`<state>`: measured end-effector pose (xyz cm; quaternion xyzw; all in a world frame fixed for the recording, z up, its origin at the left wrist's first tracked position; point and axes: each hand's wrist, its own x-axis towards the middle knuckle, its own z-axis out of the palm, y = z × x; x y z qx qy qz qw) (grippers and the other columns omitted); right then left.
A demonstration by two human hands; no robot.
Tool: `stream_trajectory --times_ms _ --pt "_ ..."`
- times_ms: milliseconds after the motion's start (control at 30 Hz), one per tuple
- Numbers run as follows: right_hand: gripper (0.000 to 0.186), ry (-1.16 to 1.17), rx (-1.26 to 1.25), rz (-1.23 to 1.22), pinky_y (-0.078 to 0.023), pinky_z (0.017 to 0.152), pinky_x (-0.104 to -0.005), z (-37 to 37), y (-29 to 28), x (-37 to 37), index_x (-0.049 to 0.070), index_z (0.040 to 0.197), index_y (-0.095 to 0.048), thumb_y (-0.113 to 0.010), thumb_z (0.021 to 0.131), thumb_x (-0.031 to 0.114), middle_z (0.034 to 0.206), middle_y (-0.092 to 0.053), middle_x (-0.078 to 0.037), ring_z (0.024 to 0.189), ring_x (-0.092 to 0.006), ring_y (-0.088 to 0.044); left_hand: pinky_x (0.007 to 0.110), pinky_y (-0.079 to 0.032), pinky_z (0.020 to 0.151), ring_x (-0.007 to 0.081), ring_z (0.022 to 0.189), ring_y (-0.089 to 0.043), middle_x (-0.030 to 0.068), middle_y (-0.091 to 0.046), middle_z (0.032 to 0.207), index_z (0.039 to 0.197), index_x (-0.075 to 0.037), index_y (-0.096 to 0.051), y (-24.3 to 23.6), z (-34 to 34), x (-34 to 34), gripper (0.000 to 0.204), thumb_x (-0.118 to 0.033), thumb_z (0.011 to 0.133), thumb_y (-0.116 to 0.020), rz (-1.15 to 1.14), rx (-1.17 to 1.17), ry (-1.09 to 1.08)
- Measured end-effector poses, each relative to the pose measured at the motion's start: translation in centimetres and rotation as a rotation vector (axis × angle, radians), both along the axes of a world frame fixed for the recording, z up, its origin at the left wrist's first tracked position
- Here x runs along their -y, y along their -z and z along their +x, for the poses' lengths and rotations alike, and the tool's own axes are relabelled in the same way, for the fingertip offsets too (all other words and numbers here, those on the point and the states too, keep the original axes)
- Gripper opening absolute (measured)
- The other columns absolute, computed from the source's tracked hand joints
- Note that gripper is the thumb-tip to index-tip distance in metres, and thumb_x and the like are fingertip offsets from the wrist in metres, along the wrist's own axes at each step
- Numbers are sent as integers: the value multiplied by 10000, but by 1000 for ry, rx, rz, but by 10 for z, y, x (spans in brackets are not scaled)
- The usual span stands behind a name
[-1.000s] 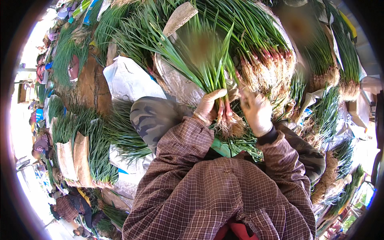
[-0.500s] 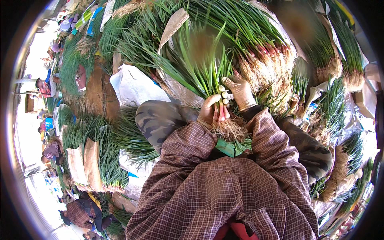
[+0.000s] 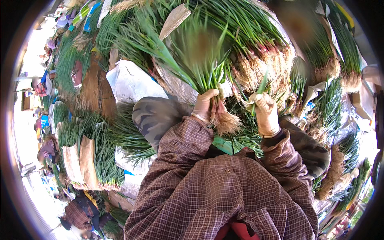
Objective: The person sits on the ground and trims the roots of green onions by hand. They pick up bunches, remove the root ends, and place the trimmed onions into a pile.
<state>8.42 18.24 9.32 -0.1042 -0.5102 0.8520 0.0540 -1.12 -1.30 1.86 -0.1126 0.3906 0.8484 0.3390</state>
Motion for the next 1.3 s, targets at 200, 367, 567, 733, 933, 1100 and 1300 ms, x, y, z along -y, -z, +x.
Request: stream_trajectory --times_ms 200,367,567,733,933,1100,1300 --pt "322 -522 409 1152 -535 759 -343 -1 87 -43 95 1112 -688 -596 932 347 955 -718 -130 891 -244 -698 317 -524 531 190 619 -595 89 -608 920 1159 -22 -542 -17 -5 4 309 -255 956 -530 298 35 143" --pt "333 13 245 1364 -531 705 -418 -60 125 2 54 1023 -683 -657 854 340 867 -688 -170 798 -332 -672 367 -552 596 202 652 -620 97 -623 939 1173 -2 -527 -14 -2 -6 322 -253 974 -493 327 66 199" --pt "275 98 102 1351 -539 670 -367 -40 104 -1 68 987 -698 -653 879 317 861 -687 -143 753 -268 -676 364 -537 569 239 504 -600 119 -643 752 1011 33 -602 -11 5 -2 304 -249 918 -535 138 84 191" --pt "362 -248 -77 1071 -559 697 -324 -6 63 8 18 981 -704 -606 928 363 850 -715 -142 727 -209 -694 386 -559 695 250 791 -644 162 -651 952 1165 40 -552 -11 6 1 341 -190 915 -517 153 56 308" --pt "372 -182 381 100 -477 539 -256 -52 65 6 15 1001 -647 -624 933 379 776 -667 -43 576 -102 -568 351 -549 566 262 566 -625 215 -663 875 1040 55 -590 -17 8 -5 342 -255 908 -530 175 59 322" --pt "128 7 437 -18 -348 332 -258 -74 68 22 67 966 -659 -603 947 180 590 -579 -23 373 -106 -455 343 -511 461 278 500 -604 239 -657 728 1046 71 -592 11 11 -5 368 -266 922 -512 162 66 305" --pt "167 -11 395 -110 -488 528 -278 -75 62 25 15 1054 -667 -640 913 100 822 -671 -52 593 -126 -592 327 -522 506 271 500 -609 209 -657 718 987 51 -611 13 10 -1 323 -258 924 -540 36 28 327"
